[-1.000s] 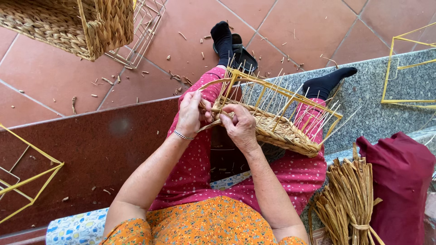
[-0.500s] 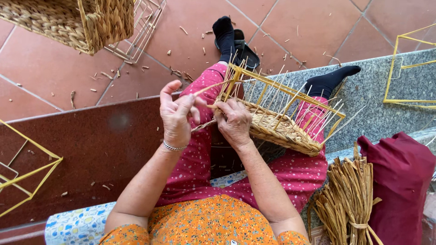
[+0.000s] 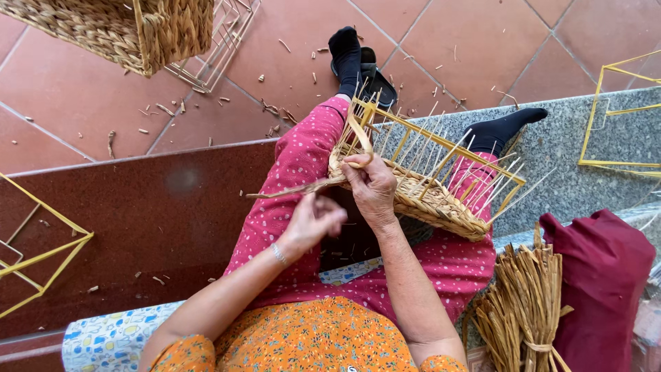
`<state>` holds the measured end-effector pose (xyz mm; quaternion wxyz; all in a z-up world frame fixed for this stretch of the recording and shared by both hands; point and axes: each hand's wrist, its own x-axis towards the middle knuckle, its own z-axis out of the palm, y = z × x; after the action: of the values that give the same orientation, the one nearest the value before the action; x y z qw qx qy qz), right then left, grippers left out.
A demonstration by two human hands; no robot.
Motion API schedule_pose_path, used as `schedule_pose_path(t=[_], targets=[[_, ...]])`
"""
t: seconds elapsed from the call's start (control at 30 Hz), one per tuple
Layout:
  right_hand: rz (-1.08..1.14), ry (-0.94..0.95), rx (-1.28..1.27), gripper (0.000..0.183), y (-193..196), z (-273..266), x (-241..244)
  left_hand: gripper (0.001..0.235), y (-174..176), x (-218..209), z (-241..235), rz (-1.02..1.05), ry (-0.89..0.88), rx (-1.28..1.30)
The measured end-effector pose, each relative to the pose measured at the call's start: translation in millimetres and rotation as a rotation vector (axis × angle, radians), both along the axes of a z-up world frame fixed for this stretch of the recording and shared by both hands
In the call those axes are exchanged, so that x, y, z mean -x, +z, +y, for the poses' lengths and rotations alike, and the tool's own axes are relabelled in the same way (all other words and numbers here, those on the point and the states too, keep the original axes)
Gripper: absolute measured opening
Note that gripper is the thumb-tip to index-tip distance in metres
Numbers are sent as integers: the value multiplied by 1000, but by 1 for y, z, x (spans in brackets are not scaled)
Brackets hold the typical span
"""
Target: The person weaves a basket by hand, interlacing dried plant fibers through a yellow metal frame. They repeatedly pull and tighten the fibers to build up the basket's sides.
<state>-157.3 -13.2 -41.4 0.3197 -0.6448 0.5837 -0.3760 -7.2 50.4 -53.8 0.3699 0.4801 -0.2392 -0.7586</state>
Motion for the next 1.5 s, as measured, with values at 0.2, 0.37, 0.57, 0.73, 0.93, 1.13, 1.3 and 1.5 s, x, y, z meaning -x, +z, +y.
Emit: schedule_pose_path(t=[0.2,0.37,0.57,0.73,0.93,1.13,1.3,1.5], targets=[[-53,-13,-17,11,-4,0,4,21,-31,10,-38,-209,153,377],[-15,-70,-43,9,-6,1,7,13,-31,-10,-63,-494,35,559],[-50,-76,-35,10,-8,5,8,11,-34,-20,-64,-548,15,461],[-35,-37,64,13,-11,8,8,11,-50,-15,-87,-595,-5,490],[-106,51,54,19,-8,7,10,16,-50,0,-97,-814,-87,556],[-154,157,-199,32,0,2,33,43,-47,6,-96,-594,82,474],[-376,105,-425,42,-16,-4,36,23,-64,11,-93,-548,129,325],[-313,-163,-458,46,-36,-16,28,18,-82,4,-96,-306,-72,342]])
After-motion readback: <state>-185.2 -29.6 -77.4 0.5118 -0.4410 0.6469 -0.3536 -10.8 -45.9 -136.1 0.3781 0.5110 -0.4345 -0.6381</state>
